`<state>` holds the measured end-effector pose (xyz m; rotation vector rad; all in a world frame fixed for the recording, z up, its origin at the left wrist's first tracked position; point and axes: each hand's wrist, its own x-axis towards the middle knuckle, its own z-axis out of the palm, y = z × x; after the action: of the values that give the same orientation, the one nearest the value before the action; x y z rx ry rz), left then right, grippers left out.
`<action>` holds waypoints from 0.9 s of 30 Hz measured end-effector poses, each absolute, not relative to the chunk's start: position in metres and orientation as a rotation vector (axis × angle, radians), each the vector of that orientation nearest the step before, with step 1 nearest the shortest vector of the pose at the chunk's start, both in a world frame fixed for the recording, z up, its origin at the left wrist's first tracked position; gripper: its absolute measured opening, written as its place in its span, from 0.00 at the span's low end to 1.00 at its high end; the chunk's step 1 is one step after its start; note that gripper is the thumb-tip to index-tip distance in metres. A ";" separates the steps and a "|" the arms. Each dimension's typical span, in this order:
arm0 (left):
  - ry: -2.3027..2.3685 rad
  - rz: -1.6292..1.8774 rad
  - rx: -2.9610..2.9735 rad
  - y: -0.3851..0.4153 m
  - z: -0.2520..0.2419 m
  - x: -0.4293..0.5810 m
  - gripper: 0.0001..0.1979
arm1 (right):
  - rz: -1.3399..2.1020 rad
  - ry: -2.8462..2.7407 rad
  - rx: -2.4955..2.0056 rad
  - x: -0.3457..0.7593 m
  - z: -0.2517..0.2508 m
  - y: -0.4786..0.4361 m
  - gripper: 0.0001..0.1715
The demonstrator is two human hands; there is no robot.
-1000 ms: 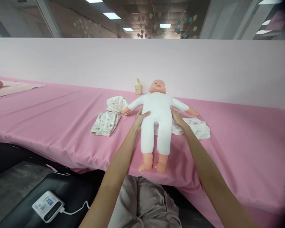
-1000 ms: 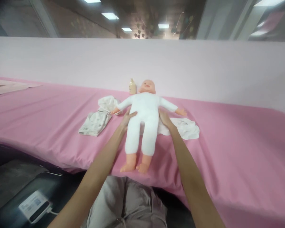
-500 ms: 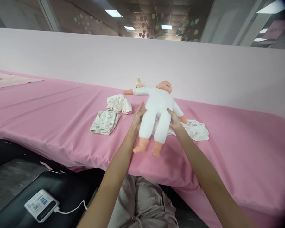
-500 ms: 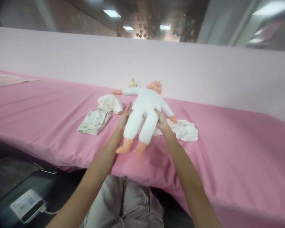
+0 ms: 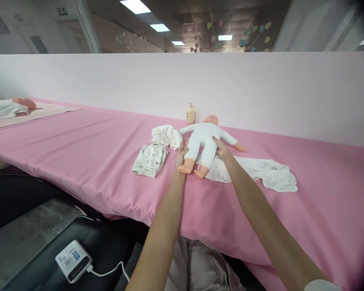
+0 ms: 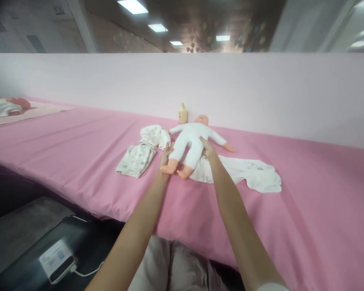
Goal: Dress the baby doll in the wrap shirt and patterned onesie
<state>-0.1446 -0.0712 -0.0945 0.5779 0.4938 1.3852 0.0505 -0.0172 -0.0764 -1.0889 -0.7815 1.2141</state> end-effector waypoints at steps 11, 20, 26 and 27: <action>0.537 1.432 0.566 -0.055 -0.106 -0.144 0.35 | 0.635 -1.138 -1.550 0.063 -0.087 -0.013 0.16; 0.630 1.480 0.568 -0.058 -0.098 -0.149 0.20 | 0.077 -1.616 -2.118 0.216 -0.084 -0.161 0.12; 0.698 1.452 0.730 -0.067 -0.096 -0.146 0.12 | -0.481 -1.948 -2.062 0.248 -0.071 -0.299 0.15; 0.716 1.462 0.771 -0.065 -0.092 -0.145 0.11 | -0.563 -1.873 -2.022 0.243 -0.064 -0.331 0.16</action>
<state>-0.1451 -0.0655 -0.0922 0.7713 0.7163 1.4621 0.2430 -0.3307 -0.0640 -2.0217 -1.8732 -0.5630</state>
